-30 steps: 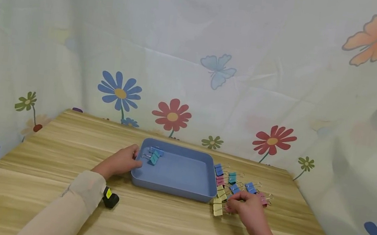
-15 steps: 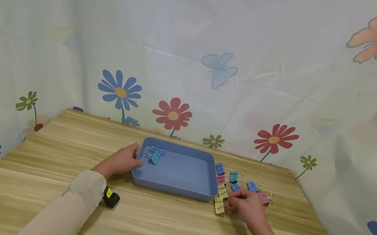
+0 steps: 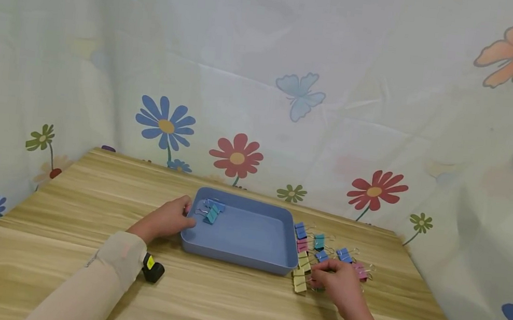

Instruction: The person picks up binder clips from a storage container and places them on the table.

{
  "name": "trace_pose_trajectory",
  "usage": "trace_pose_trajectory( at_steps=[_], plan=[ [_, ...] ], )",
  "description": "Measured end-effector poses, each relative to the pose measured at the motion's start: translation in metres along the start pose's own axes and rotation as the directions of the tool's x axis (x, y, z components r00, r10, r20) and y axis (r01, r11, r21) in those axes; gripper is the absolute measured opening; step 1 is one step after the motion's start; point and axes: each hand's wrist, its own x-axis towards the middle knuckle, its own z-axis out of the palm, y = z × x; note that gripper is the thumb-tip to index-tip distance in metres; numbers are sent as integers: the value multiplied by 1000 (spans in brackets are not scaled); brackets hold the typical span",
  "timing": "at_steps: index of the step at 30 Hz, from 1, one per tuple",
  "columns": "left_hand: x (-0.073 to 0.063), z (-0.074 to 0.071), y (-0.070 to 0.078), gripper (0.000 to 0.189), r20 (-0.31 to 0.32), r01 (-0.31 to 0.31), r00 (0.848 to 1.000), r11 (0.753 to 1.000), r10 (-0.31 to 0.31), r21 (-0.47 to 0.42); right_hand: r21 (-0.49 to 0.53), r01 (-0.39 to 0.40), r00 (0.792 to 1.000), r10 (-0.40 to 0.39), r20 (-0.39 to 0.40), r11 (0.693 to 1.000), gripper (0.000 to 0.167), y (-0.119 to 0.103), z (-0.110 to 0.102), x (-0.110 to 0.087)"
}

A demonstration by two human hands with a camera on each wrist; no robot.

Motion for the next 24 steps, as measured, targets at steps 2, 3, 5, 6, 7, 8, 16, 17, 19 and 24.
trace_pose_trajectory(
  at_steps=[2,3,5,6,7,8,16,17,19,24],
  plan=[
    [1,0,0,26,2,3,1000,1000,-3,1,-2,1,1000,-1,3,1000,17,0,0,-1],
    [1,0,0,26,4,3,1000,1000,-3,1,0,2,1000,-2,4,1000,17,-1,0,-1],
    [1,0,0,26,3,9,1000,1000,-9,0,-6,5,1000,-5,2,1000,17,-1,-1,-1],
    [1,1,-1,26,3,11,1000,1000,-11,0,-10,8,1000,-8,2,1000,17,-1,-1,-1],
    [1,1,-1,26,2,13,1000,1000,-13,1,-12,11,1000,-11,2,1000,17,-1,-1,-1],
    [1,1,-1,26,2,13,1000,1000,-13,2,-12,15,1000,-15,4,1000,17,-1,-2,-1],
    [-1,0,1,26,-7,11,1000,1000,-11,7,-115,107,994,-103,41,988,16,-1,-9,-3],
    [-1,0,2,26,-7,13,1000,1000,-13,6,-150,119,993,-115,34,981,15,-2,-11,-3],
    [-1,0,2,26,-8,15,1000,1000,-15,8,-239,159,987,-161,12,958,13,-5,-14,-4],
    [0,0,2,26,-5,18,1000,1000,-18,10,-400,211,968,-247,-40,892,10,-13,-18,-5]
  ],
)
